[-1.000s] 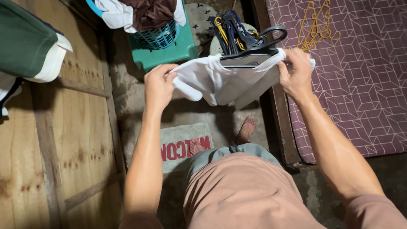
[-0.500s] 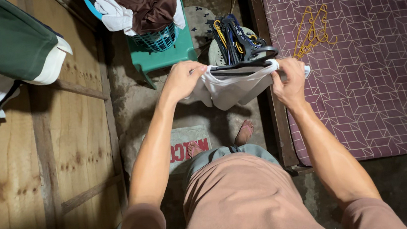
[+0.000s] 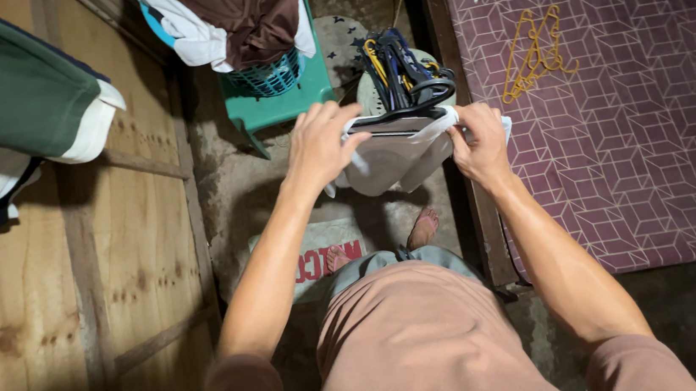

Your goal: The person picks up shirts from a laundry basket, places them on hangers, and hangs them on a wall-mounted rack. The person handles a white shirt, a green shirt, and a brown shirt, using different colored hangers for each.

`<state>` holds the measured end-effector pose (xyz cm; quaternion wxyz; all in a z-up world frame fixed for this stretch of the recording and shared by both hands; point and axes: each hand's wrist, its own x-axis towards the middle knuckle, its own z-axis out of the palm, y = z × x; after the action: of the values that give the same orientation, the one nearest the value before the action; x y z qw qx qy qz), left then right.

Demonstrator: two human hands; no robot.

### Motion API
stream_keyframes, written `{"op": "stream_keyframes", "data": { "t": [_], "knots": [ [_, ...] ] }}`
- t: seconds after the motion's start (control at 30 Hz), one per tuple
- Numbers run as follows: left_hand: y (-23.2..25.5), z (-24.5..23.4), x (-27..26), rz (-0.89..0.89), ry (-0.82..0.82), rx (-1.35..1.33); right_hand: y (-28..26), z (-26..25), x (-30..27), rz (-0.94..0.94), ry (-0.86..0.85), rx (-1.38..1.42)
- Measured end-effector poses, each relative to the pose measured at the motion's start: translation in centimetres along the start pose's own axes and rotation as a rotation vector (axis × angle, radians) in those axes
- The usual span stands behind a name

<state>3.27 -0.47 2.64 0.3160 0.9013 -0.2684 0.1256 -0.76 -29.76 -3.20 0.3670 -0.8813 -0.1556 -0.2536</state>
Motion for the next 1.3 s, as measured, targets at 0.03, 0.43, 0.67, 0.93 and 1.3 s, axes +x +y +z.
{"op": "stream_keyframes", "data": {
  "t": [0.03, 0.43, 0.67, 0.93, 1.3],
  "knots": [
    [-0.3, 0.0, 0.2, 0.004, 0.008, 0.026, -0.2, 0.1, 0.4, -0.017, 0.0, 0.009],
    [-4.3, -1.7, -2.2, 0.036, 0.19, 0.178, 3.6, -1.0, 0.5, 0.489, -0.391, 0.202],
    [-6.1, -1.9, -3.5, -0.003, 0.252, 0.192, 5.6, -1.2, -0.1, 0.68, -0.384, 0.165],
    [-6.0, -0.8, -2.5, 0.066, 0.209, 0.114, 1.5, -1.7, 3.7, 0.027, -0.213, -0.017],
    [-8.3, 1.4, -2.5, -0.278, 0.49, 0.163, -0.8, 1.6, 4.3, 0.257, -0.21, 0.091]
  ]
}}
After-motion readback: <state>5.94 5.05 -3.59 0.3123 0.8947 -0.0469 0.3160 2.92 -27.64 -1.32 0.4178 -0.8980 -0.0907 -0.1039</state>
